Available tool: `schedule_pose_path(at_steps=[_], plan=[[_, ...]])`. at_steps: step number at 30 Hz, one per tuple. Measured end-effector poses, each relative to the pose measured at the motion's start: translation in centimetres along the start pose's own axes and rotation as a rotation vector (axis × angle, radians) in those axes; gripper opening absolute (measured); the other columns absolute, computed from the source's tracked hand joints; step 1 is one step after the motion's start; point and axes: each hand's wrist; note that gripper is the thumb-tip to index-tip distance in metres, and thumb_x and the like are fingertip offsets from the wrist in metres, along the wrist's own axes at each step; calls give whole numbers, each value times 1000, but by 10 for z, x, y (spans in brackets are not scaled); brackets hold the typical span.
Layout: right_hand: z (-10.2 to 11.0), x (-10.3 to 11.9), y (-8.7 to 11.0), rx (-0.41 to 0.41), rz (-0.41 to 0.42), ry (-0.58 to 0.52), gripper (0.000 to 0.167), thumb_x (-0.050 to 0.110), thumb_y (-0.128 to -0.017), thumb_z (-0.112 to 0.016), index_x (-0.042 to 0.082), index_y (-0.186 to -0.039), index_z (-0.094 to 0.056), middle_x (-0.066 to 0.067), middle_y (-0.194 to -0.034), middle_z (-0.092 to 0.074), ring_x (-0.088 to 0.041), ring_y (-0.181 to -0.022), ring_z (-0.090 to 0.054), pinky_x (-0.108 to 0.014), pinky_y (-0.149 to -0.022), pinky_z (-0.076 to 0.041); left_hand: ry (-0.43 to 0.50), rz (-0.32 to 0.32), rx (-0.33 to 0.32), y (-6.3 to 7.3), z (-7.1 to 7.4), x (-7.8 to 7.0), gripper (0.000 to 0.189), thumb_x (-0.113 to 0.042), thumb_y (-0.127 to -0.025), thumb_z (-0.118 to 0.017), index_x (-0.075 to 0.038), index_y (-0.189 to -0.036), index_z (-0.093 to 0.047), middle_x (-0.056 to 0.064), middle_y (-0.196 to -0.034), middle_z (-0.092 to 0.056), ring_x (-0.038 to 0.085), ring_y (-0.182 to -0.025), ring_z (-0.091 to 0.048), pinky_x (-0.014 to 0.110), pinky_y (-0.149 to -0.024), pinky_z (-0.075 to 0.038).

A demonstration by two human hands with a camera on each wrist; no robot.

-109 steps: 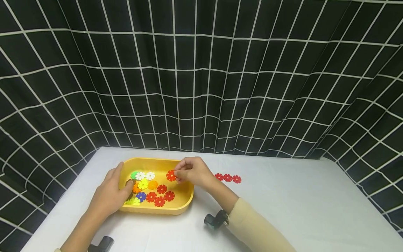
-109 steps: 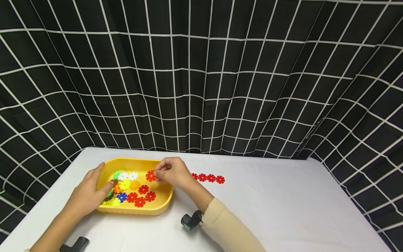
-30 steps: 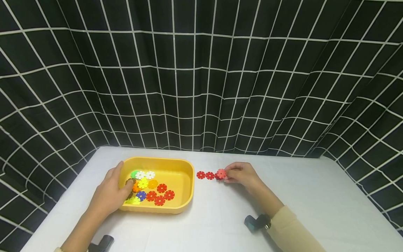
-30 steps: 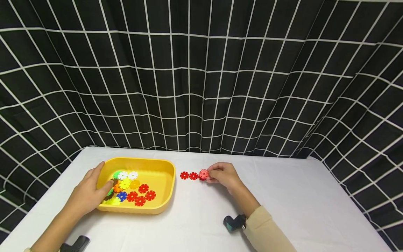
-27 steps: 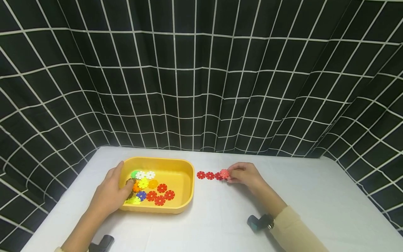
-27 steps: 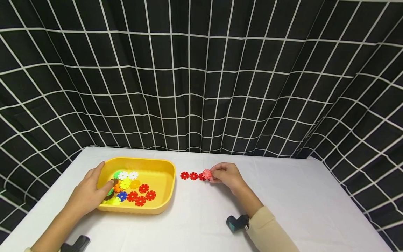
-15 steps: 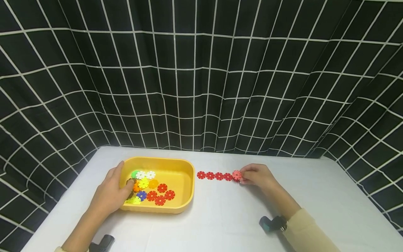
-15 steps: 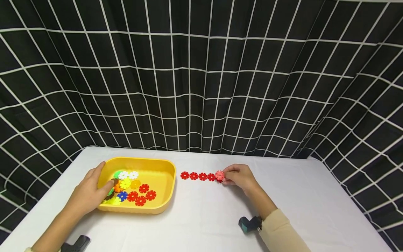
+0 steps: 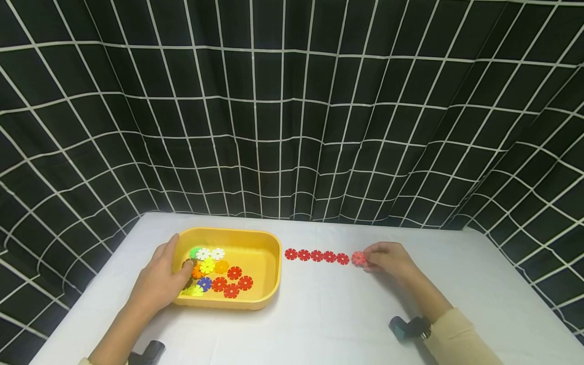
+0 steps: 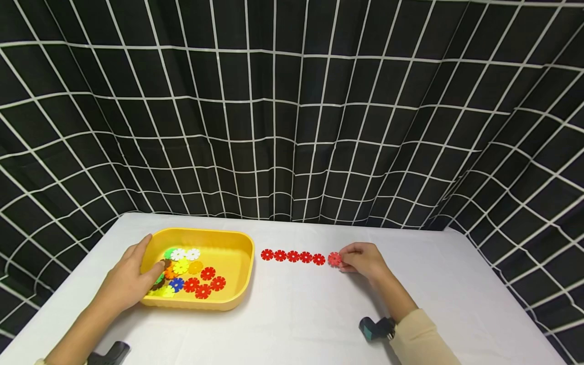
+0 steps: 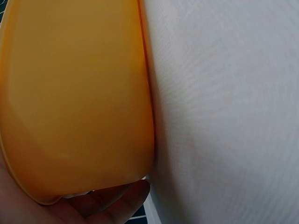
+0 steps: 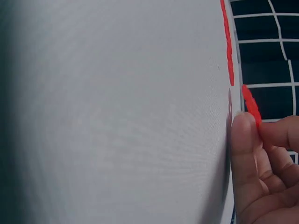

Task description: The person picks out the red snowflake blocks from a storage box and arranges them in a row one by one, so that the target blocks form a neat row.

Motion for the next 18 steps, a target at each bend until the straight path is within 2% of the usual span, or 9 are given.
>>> schedule_pose_path(at_steps=[10,18], plan=[[-1,3,0,-30,-29,56,25,5,-95,-66,-13,-112,-63,-13,-88,-69,-21,-77,-70,-30,-72,-61,-1,-4,-2,0,0,0,82,-34,-98,-56,4,-157,-13,35,-149,-30,58,-128,-40,74,-99,-36],[-5,7,-4,-38,-14,89,22,1,-94,-65,-15,-109,-64,-15,-87,-70,-21,-73,-70,-29,-69,-61,-3,2,5,0,0,1,83,-35,-98,-56,4,-157,-13,35,-149,-29,59,-128,-40,74,-99,-36]])
Point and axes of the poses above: each hand's wrist, its own y-axis away from the middle knuckle, its own z-axis out of the back of the hand, x = y × z
